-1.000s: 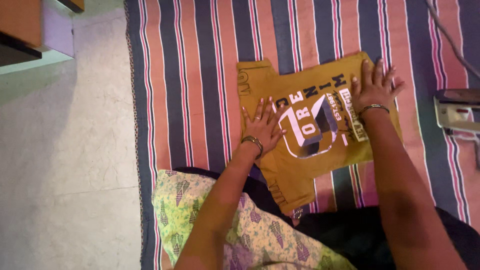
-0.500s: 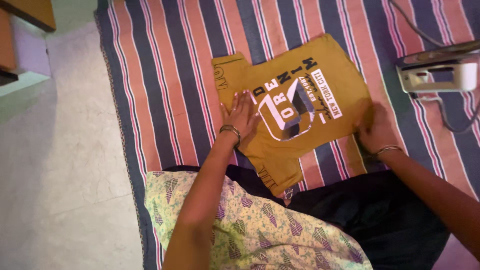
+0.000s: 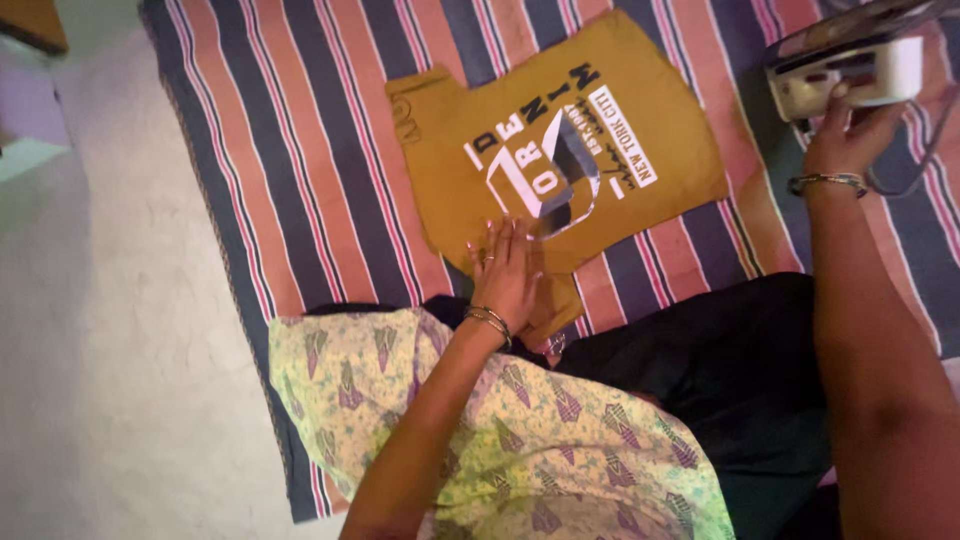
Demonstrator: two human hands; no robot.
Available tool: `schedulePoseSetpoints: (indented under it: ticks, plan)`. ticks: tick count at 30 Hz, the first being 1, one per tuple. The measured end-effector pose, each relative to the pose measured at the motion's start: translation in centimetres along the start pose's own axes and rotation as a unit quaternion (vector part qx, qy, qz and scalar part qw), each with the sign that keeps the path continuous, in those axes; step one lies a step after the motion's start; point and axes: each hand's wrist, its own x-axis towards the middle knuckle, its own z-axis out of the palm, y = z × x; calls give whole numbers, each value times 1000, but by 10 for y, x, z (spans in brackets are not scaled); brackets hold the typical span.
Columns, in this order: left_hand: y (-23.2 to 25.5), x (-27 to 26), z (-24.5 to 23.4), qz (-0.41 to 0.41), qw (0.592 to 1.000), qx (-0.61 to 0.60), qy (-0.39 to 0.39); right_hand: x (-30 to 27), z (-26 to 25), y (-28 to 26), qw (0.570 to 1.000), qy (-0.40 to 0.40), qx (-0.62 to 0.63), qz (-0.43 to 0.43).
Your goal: The person irons a mustard-colored short-sleeved shirt laid out on a striped mat. They smooth the fabric, iron the front and sleeves, flip the shirt to iron the back, and then fold it.
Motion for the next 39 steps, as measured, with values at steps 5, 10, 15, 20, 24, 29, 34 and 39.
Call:
schedulePoseSetpoints:
  ticks: [5, 10, 15, 20, 24, 29, 34, 39]
  plan:
    - [-4, -29, 8, 9, 996, -27, 85, 21, 22, -40, 990, -36, -54, -121]
    - [14, -41, 23, 131, 990, -31, -30, 12, 39, -138, 882, -128, -402, -207]
    - [35, -49, 44, 113, 993, -11, -33, -4, 77, -195, 821, -366, -334, -284]
    - [33, -43, 55, 96, 991, 50, -72, -6, 99, -204, 769, -427, -333, -339]
    - [31, -37, 66, 94, 987, 74, -109, -9, 101, -202, 768, -410, -354, -342]
    - [27, -38, 76, 111, 983, 103, -103, -14, 112, -197, 760, -360, -429, -330]
    - [24, -41, 81, 108, 980, 105, -129, -8, 106, -194, 738, -443, -386, -332]
    - [23, -36, 75, 81, 978, 85, -170, -3, 109, -194, 742, -452, -345, -355]
